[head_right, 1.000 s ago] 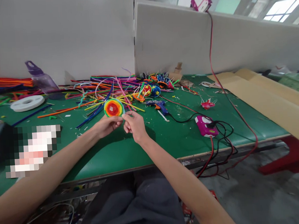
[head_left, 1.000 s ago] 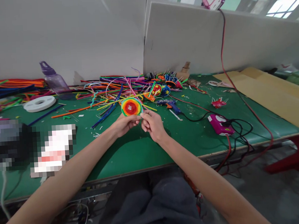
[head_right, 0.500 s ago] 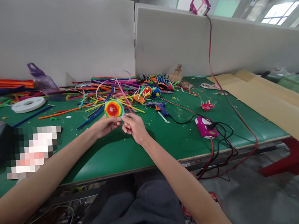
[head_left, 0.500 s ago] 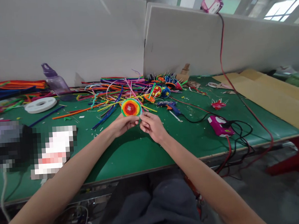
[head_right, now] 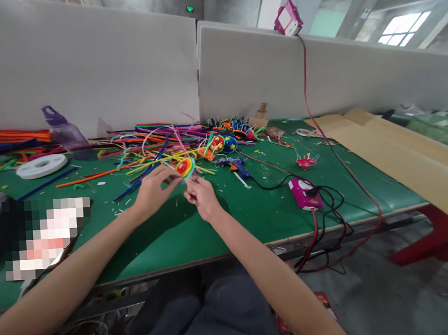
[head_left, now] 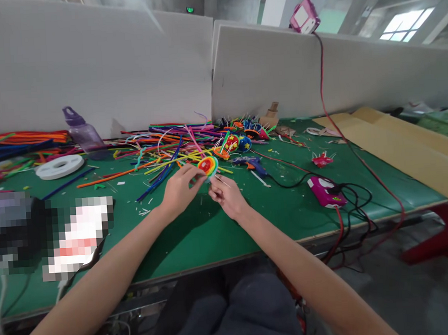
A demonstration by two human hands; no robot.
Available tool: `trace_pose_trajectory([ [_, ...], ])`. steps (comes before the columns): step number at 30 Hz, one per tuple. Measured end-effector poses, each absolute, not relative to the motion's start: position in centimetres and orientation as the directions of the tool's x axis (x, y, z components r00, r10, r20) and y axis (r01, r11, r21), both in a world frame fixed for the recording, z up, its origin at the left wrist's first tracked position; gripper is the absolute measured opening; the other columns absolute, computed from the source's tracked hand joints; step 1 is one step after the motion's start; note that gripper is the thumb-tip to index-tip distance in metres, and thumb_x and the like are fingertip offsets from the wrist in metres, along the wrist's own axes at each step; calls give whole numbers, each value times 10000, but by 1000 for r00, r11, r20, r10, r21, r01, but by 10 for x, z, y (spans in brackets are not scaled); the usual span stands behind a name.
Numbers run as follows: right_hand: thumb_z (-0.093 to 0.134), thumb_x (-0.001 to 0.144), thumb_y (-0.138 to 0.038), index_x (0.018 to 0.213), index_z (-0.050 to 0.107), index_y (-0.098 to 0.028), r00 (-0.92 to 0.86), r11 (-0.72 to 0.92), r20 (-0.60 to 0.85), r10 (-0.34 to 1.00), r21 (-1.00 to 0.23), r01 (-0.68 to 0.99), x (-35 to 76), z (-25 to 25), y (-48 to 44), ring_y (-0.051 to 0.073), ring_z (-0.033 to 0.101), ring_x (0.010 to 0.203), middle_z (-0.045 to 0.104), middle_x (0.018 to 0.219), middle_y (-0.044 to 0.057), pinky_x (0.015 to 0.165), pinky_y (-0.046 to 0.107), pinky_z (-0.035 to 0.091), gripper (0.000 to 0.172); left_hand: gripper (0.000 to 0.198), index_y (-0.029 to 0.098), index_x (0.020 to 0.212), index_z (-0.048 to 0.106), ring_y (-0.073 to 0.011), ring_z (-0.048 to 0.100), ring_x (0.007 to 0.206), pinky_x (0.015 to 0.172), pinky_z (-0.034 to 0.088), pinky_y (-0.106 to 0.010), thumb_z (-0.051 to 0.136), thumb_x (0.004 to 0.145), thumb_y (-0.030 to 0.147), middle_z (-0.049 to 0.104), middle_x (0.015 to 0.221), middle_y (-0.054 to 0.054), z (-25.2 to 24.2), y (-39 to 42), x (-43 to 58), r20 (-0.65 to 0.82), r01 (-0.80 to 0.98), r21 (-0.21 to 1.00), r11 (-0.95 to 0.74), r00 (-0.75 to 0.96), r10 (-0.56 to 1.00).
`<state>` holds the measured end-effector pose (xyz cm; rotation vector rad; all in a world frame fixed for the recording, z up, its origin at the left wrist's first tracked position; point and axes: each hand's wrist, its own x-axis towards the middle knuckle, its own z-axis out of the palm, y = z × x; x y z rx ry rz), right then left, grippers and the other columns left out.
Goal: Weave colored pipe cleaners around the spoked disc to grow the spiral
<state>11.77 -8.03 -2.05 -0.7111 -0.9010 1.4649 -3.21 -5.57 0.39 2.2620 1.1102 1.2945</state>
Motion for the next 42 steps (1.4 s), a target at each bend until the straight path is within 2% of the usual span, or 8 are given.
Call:
trace_pose_trajectory([
  [4, 743, 668, -401, 652, 401, -210, -104, 3, 60, 993, -878, -478, 115, -21, -82, 51, 373, 440, 297, 486, -113, 409, 196, 177, 392, 159, 227, 914, 714, -205, 627, 923, 813, 463, -298, 564, 862, 226, 691, 975, -83, 1, -56, -32, 598, 568, 432, -700, 401, 694],
  [8, 743, 663, -398, 662, 410, -210, -102, 7, 62, 993, -883, -470, 115, -22, -81, 52, 379, 436, 307, 487, -111, 407, 198, 175, 383, 166, 201, 898, 704, -192, 655, 868, 753, 497, -291, 543, 864, 214, 707, 930, -79, -1, -55, -35, 678, 585, 273, -764, 446, 584],
  [11, 744, 661, -389, 679, 438, -206, -109, -14, 42, 993, -883, -468, 116, -23, -79, 51, 372, 429, 302, 479, -113, 408, 197, 171, 357, 154, 187, 898, 693, -169, 655, 801, 688, 503, -269, 543, 865, 202, 708, 902, -66, -3, -54, -36, 719, 565, 207, -799, 465, 516],
  [14, 742, 664, -381, 683, 447, -205, -121, -35, 25, 992, -882, -470, 116, -24, -78, 51, 367, 425, 298, 473, -114, 409, 197, 168, 344, 147, 185, 896, 680, -158, 650, 797, 677, 500, -258, 535, 889, 210, 701, 891, -59, -5, -52, -36, 715, 556, 201, -806, 479, 509],
  [20, 715, 682, -346, 671, 410, -209, -86, 4, 46, 995, -902, -432, 116, -23, -79, 44, 357, 413, 314, 484, -115, 407, 199, 162, 334, 139, 175, 903, 627, -161, 618, 801, 687, 491, -267, 500, 932, 224, 671, 895, -57, -9, -46, -35, 659, 559, 270, -784, 486, 574],
  [27, 709, 694, -348, 646, 388, -210, -76, -13, 25, 997, -889, -459, 116, -21, -80, 49, 387, 429, 306, 488, -115, 413, 196, 206, 353, 152, 174, 886, 580, -172, 602, 816, 740, 477, -288, 448, 952, 213, 647, 883, -60, -11, -45, -31, 634, 608, 218, -763, 506, 585],
  [35, 705, 696, -326, 631, 393, -208, -50, -32, -10, 999, -882, -471, 117, -25, -78, 51, 410, 430, 320, 487, -112, 405, 193, 227, 340, 185, 183, 888, 574, -175, 601, 775, 630, 433, -268, 419, 971, 242, 637, 875, -57, -14, -47, -27, 650, 691, 120, -713, 489, 582],
  [42, 653, 725, -300, 659, 402, -215, 3, -12, -14, 1000, -939, -345, 118, -26, -78, 51, 421, 394, 359, 492, -110, 369, 194, 221, 274, 181, 189, 879, 567, -174, 601, 763, 608, 416, -270, 419, 969, 244, 638, 879, -57, -19, -48, -26, 641, 709, 126, -694, 476, 603],
])
